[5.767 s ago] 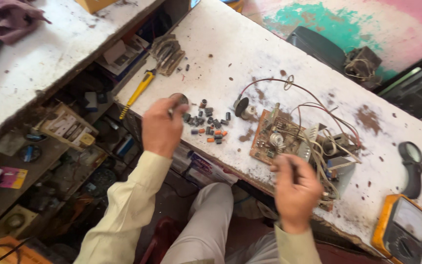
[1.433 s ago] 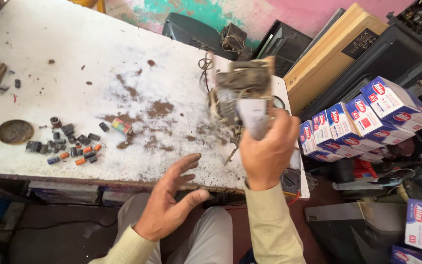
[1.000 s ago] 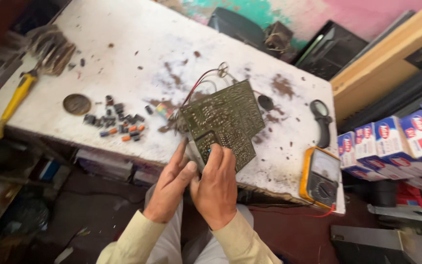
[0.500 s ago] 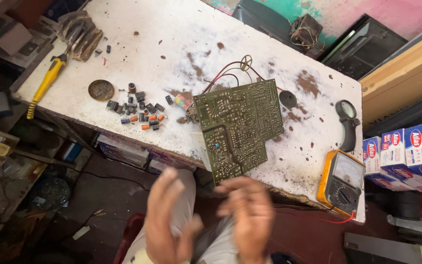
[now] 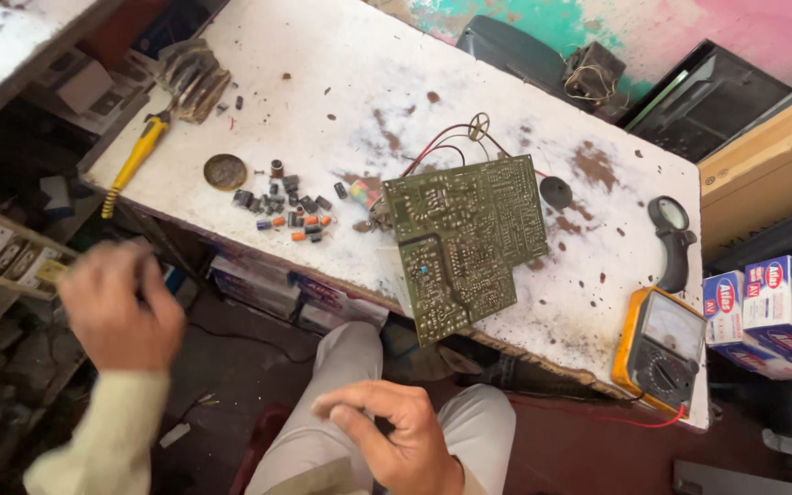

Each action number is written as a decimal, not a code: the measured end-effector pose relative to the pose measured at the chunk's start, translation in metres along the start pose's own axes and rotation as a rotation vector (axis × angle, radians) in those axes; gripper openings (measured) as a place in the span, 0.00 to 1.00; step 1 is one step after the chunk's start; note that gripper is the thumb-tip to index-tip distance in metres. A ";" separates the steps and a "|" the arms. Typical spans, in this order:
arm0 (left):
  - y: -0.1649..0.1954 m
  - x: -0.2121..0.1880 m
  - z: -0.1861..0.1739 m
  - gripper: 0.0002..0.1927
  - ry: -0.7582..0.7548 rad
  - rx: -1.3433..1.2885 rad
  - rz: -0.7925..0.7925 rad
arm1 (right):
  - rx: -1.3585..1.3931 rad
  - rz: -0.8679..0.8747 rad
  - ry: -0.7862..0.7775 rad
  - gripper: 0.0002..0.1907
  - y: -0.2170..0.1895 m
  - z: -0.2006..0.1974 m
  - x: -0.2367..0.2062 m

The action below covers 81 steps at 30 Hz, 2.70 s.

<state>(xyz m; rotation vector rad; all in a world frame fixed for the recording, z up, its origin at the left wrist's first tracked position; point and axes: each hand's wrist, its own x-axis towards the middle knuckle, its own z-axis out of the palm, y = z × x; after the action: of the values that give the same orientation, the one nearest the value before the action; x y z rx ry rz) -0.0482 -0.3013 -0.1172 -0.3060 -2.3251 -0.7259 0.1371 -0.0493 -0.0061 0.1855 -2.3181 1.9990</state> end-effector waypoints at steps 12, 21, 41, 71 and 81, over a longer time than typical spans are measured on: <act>-0.026 0.113 0.018 0.11 -0.198 0.118 0.021 | -0.363 -0.115 0.039 0.08 0.018 0.033 0.029; 0.095 0.034 -0.076 0.08 -0.122 -0.481 -0.296 | -0.523 -0.470 0.114 0.27 0.021 0.089 0.134; 0.031 -0.044 -0.060 0.09 -0.350 -0.817 -0.945 | -0.200 0.061 0.412 0.16 0.024 0.050 0.226; 0.217 -0.024 0.033 0.45 -0.370 -0.643 -0.109 | 1.244 -0.175 1.000 0.15 0.165 -0.189 -0.190; 0.189 -0.015 0.057 0.44 -0.681 -1.362 -0.560 | 1.038 -0.056 0.716 0.12 0.128 -0.152 -0.126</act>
<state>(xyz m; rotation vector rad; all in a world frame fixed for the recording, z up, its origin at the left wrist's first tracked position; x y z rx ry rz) 0.0079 -0.1144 -0.0837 -0.5246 -2.0544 -2.7905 0.2407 0.1243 -0.1259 -0.3535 -0.7530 2.4561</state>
